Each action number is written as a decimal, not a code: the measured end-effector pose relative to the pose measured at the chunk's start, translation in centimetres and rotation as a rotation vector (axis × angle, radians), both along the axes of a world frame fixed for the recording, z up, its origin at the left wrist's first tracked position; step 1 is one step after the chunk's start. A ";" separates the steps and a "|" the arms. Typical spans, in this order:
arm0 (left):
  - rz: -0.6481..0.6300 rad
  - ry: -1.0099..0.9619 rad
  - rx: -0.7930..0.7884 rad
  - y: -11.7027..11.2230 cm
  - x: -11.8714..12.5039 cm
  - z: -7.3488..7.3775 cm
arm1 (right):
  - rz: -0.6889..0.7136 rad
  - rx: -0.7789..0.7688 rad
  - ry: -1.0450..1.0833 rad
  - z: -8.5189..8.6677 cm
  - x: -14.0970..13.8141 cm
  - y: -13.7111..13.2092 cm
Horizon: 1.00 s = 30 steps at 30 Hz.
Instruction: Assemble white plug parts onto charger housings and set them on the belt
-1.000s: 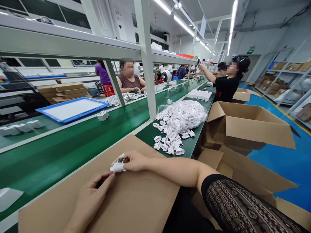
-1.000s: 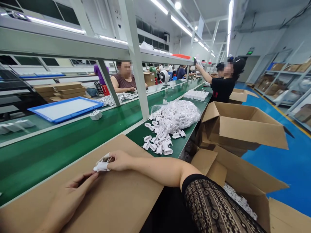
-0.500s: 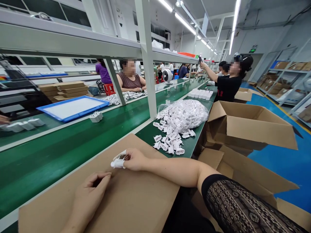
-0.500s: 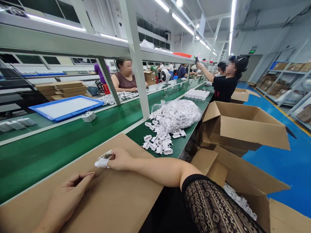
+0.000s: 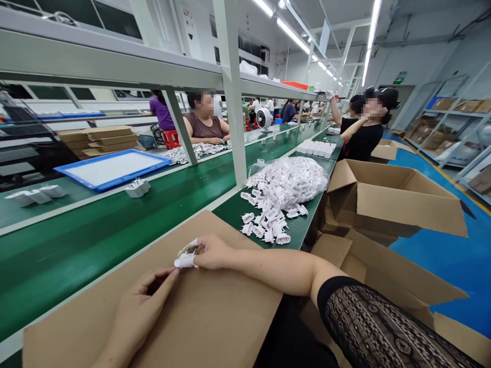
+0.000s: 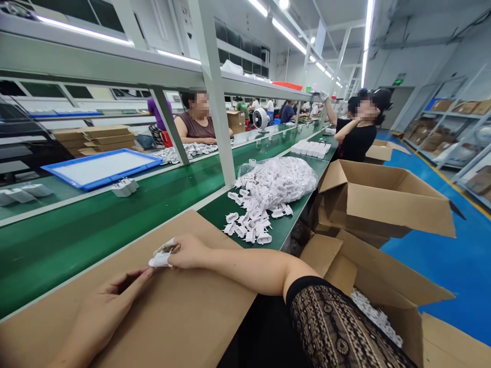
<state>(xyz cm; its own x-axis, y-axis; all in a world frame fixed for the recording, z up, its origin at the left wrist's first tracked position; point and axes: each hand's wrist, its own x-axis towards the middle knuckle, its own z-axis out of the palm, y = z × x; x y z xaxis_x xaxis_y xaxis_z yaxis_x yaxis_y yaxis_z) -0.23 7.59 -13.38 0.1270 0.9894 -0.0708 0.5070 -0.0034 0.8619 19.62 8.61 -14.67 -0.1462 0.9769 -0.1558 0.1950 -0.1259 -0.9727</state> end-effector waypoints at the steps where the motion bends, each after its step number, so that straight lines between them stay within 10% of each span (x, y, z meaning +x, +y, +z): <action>1: -0.005 -0.002 0.001 0.1 0.0 -0.1 | -0.003 -0.008 0.002 -0.1 0.0 0.0; 30: -0.070 -0.193 0.102 0.7 -0.2 -2.0 | 0.101 0.170 0.389 1.3 0.2 -0.4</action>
<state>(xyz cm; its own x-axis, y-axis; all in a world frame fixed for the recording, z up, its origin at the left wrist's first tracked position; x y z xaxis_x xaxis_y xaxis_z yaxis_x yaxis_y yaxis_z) -0.47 8.29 -15.39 0.1973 0.9784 0.0612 0.3283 -0.1248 0.9363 19.86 8.24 -13.42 -0.2580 0.9618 0.0912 -0.1872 0.0429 -0.9814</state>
